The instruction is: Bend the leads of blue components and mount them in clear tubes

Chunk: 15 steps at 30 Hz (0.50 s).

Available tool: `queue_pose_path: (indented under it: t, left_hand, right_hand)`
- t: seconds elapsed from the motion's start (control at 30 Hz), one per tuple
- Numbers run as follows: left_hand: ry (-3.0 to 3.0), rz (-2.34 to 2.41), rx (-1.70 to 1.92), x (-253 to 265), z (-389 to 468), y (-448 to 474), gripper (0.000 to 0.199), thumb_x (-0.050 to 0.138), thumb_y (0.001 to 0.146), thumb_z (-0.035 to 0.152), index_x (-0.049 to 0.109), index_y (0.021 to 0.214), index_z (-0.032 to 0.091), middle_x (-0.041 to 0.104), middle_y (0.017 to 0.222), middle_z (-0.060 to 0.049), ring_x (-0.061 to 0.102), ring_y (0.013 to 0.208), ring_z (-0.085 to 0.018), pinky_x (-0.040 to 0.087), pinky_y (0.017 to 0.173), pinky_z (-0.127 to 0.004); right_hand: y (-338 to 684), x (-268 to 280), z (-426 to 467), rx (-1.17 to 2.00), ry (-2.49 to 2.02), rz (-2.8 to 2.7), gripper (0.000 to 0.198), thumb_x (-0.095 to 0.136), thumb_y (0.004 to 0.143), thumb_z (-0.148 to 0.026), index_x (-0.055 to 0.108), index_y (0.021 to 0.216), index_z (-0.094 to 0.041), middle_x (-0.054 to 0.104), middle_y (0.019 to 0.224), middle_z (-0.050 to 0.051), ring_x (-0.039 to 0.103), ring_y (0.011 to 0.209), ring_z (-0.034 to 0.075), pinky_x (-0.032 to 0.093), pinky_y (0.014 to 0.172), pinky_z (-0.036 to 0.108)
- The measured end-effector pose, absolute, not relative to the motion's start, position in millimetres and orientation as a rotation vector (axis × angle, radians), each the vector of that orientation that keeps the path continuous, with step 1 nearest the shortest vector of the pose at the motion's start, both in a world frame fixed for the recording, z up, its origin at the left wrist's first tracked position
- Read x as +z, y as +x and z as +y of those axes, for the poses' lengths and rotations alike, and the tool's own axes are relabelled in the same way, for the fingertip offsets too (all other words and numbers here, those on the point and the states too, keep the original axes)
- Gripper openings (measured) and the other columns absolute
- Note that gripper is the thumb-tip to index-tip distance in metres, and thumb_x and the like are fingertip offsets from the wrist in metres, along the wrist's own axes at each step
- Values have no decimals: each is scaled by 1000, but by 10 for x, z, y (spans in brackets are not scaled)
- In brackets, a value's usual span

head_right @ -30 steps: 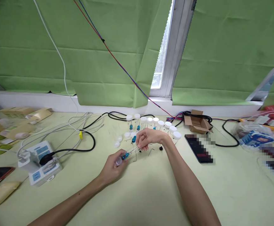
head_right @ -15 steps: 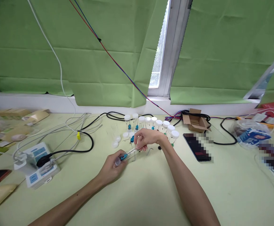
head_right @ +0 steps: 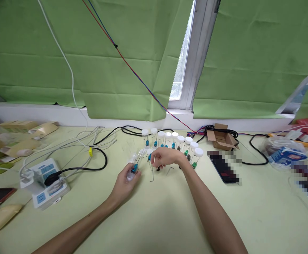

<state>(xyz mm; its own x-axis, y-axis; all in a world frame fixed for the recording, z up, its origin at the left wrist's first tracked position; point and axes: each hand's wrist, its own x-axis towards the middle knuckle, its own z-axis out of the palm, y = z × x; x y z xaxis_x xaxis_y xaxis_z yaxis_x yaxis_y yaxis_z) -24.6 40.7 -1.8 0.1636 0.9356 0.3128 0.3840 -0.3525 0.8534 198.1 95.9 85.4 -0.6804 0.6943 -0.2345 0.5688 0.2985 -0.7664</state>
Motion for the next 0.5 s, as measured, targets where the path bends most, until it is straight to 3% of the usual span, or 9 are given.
queue_pose_path:
  t: [0.13, 0.33, 0.5]
  left_hand:
    - [1831, 1247, 1155, -25, 403, -244, 14, 56, 83, 31, 47, 80, 21, 48, 73, 3, 46, 68, -14, 38, 65, -24]
    - [1823, 1233, 1152, -23, 401, -233, 11, 56, 82, 29, 49, 80, 21, 48, 72, 3, 46, 68, -14, 39, 65, -24]
    - [1810, 1215, 1154, -32, 410, -226, 11, 56, 82, 29, 49, 81, 21, 49, 72, 3, 47, 68, -14, 39, 64, -24]
  right_hand:
    - [1770, 803, 904, 1212, -1279, -2755, 19, 68, 71, -18, 67, 90, -16, 66, 72, 0, 63, 66, 14, 42, 55, 19]
    - [1447, 798, 716, 803, -1569, -2942, 24, 70, 71, -19, 69, 95, -19, 67, 99, 6, 64, 87, 20, 41, 55, 19]
    - [1345, 864, 602, 634, -1702, -2979, 20, 64, 74, -11, 69, 93, -15, 64, 110, 10, 66, 84, 20, 45, 56, 22]
